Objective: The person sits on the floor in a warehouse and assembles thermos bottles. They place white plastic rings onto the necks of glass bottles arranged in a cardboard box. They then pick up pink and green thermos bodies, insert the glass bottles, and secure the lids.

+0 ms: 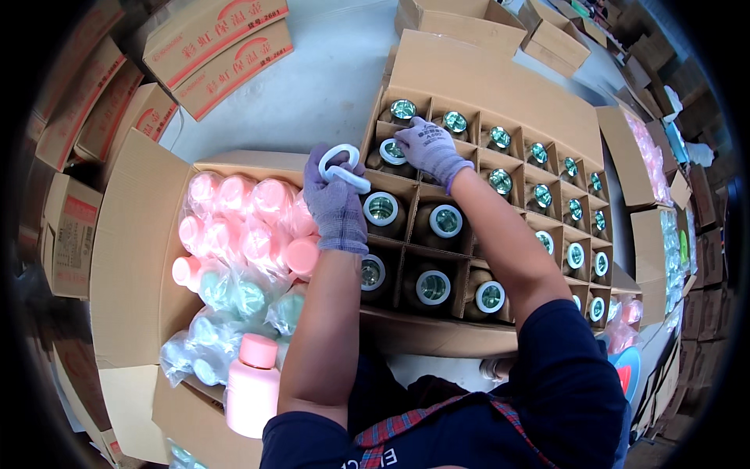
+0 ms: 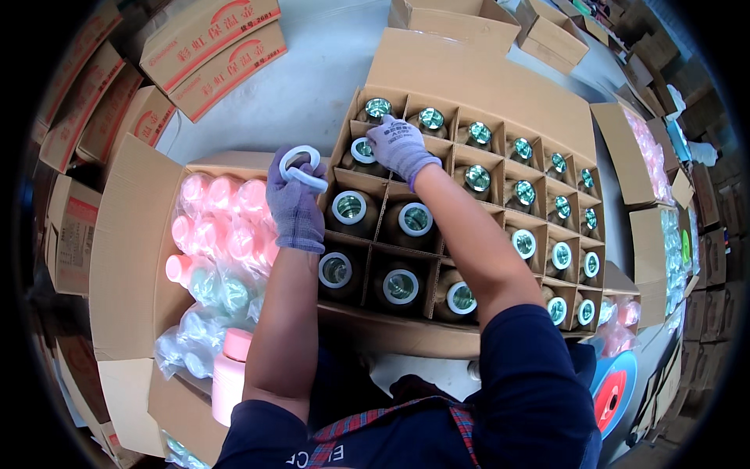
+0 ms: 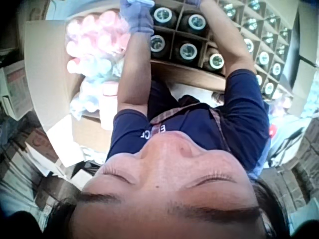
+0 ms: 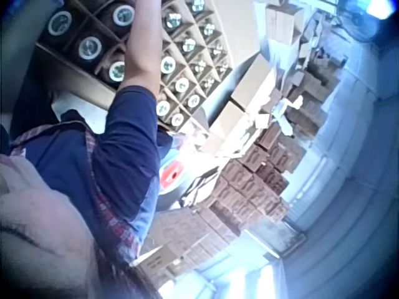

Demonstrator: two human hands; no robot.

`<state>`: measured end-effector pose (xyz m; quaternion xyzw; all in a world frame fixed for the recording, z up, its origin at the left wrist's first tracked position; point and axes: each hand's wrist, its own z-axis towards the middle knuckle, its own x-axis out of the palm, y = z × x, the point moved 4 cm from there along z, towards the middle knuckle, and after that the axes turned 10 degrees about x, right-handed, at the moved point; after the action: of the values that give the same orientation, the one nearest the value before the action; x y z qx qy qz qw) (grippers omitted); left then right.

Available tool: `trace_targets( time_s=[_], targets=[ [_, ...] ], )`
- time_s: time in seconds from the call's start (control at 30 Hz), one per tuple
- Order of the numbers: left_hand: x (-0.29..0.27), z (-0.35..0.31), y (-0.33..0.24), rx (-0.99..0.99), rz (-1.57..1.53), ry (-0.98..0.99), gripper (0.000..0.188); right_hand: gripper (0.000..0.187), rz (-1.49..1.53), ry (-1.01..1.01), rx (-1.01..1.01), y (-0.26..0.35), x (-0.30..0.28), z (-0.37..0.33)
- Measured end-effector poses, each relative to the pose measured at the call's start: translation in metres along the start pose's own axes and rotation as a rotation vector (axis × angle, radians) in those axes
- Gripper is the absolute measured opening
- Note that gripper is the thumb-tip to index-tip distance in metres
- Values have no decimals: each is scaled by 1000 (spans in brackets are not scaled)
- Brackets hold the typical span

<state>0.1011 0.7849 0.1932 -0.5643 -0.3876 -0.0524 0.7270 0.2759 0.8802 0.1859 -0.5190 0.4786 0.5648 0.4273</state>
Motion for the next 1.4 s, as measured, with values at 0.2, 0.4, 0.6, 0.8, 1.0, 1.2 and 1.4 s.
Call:
trace_targets(
  time_s=[0.2,0.4,0.6,0.8,1.0,1.2,1.4],
  targets=[
    [16,1,7,-156,24,23,37,34,-5,-12,-91,3,1,-22],
    [28,-7,34,-164,277,294,38,37,683,-439,-125,-16,-38,-34],
    [46,-20,48,-217,363,486,47,28,826,-45,66,-37,-48,-60],
    [33,0,60,322,1146,723,42,17,181,-349,262,-98,-23,-55],
    [44,-3,56,155,1341,746,40,20,-53,-244,-217,-77,-16,-96],
    [46,2,56,227,1015,559,32,26,183,-40,-251,-79,-15,-96],
    [54,-2,63,105,733,555,26,38,171,-254,-182,-70,-8,-80]
  ],
)
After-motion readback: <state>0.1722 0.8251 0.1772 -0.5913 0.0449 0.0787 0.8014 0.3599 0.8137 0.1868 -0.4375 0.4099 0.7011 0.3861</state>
